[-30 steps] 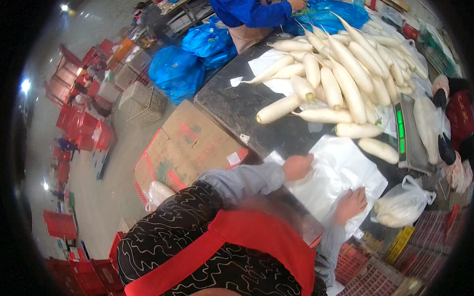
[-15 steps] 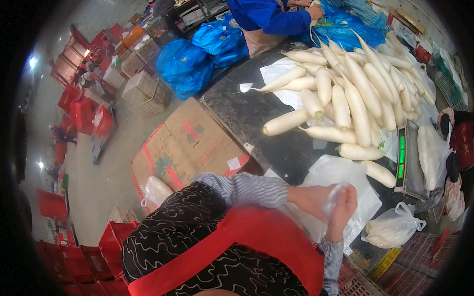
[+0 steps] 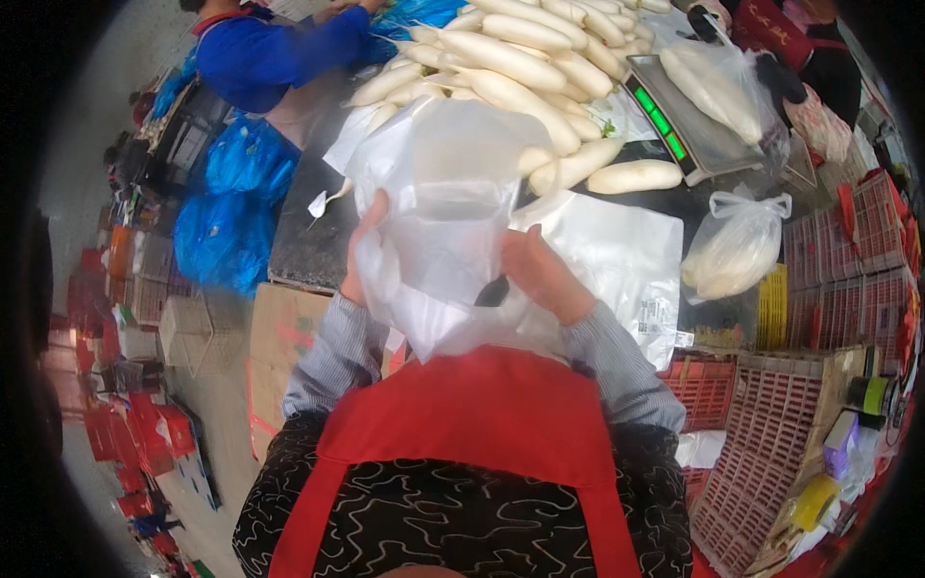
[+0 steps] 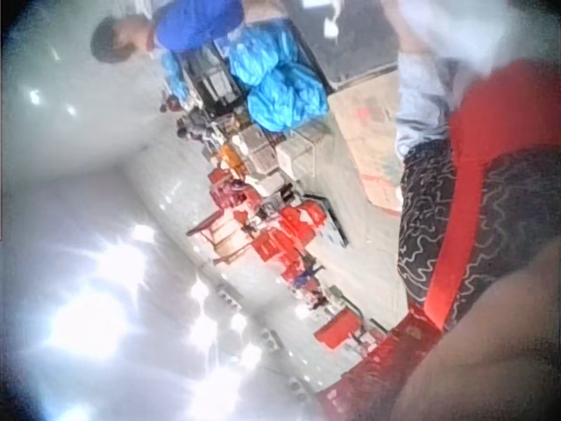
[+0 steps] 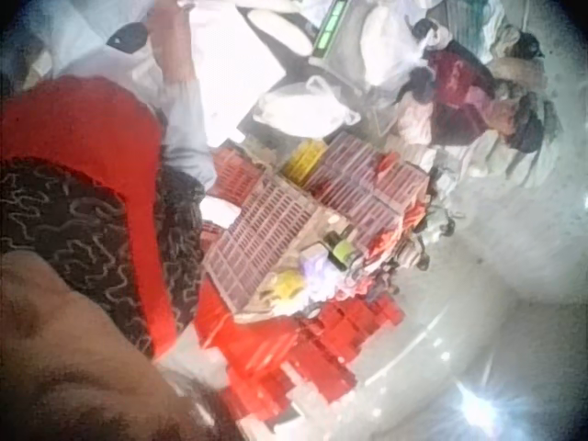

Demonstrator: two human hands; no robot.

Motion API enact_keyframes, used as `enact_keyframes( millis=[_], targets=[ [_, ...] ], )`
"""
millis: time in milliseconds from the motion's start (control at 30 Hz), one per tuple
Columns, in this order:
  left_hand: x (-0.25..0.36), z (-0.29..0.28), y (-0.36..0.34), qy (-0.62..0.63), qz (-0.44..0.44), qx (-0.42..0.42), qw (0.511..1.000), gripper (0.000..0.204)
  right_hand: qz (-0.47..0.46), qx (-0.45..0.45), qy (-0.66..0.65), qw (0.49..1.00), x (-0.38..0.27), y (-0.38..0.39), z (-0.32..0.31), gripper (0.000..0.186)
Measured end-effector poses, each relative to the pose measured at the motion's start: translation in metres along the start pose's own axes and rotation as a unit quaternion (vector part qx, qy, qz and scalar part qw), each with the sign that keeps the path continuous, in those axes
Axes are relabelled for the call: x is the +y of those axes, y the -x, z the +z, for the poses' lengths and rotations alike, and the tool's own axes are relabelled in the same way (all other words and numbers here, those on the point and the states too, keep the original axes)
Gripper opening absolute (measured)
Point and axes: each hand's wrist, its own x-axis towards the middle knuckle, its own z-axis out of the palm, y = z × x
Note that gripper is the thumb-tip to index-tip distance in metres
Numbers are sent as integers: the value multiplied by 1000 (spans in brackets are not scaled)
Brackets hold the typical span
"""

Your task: The person repeatedly picks white radishes from a pile, places them into clear plastic bags, weighs the bags on a digital scale, ties the bags, and deposits them into red crates. The process is repeated continuously throughout the clip.

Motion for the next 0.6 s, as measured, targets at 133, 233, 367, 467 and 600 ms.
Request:
enact_keyframes(
  millis=[133,233,367,467,600],
  targets=[
    [-17,-32,-9,-162,93,59,981,44,-23,-3,117,993,-21,-4,37,24],
    [-15,-58,-16,-361,128,98,919,47,37,65,235,969,-26,-7,34,20],
    [-12,-63,-12,-649,174,85,736,48,51,183,332,924,-5,-12,29,22],
    [-27,-50,-5,-560,14,-74,825,36,-19,82,440,894,26,-14,45,22],
    [-47,-56,-5,-459,-55,-110,880,20,-51,52,412,908,41,-14,51,23]
  ],
)
